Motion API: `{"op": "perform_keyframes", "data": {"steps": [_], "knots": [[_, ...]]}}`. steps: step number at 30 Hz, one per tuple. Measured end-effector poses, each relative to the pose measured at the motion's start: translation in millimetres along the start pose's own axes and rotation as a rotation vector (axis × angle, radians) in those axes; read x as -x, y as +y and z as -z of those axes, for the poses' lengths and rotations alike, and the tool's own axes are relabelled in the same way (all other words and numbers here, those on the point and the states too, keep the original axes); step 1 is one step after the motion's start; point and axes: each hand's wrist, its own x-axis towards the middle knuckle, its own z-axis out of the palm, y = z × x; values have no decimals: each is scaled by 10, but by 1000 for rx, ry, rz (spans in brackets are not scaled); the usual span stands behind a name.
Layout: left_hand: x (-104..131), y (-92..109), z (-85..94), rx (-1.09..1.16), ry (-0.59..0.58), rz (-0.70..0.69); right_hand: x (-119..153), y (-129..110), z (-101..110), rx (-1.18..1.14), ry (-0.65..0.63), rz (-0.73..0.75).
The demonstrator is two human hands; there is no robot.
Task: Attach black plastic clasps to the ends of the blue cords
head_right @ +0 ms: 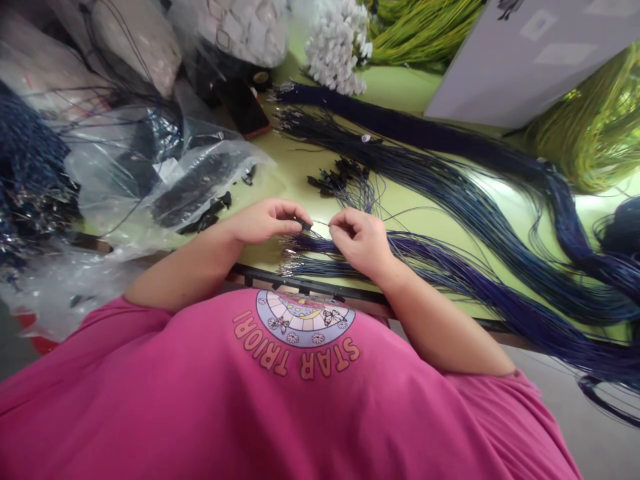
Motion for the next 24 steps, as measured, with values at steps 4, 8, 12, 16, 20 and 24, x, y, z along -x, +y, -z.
{"op": "perform_keyframes", "data": {"steps": [4, 8, 12, 16, 20, 24], "knots": [[6, 7, 9, 6, 20, 1, 31, 12, -9, 21, -66, 9], [12, 6, 11, 8, 17, -5, 65, -13, 14, 30, -115, -6], [16, 5, 14, 0, 24, -6, 64, -7, 30, -13, -124, -9], [18, 9, 12, 18, 29, 0, 57, 33, -4, 5, -112, 13], [21, 20, 8, 21, 23, 2, 79, 65, -39, 94, -88, 24], [20, 21, 10, 29, 19, 1, 97, 82, -58, 181, -78, 52]]}}
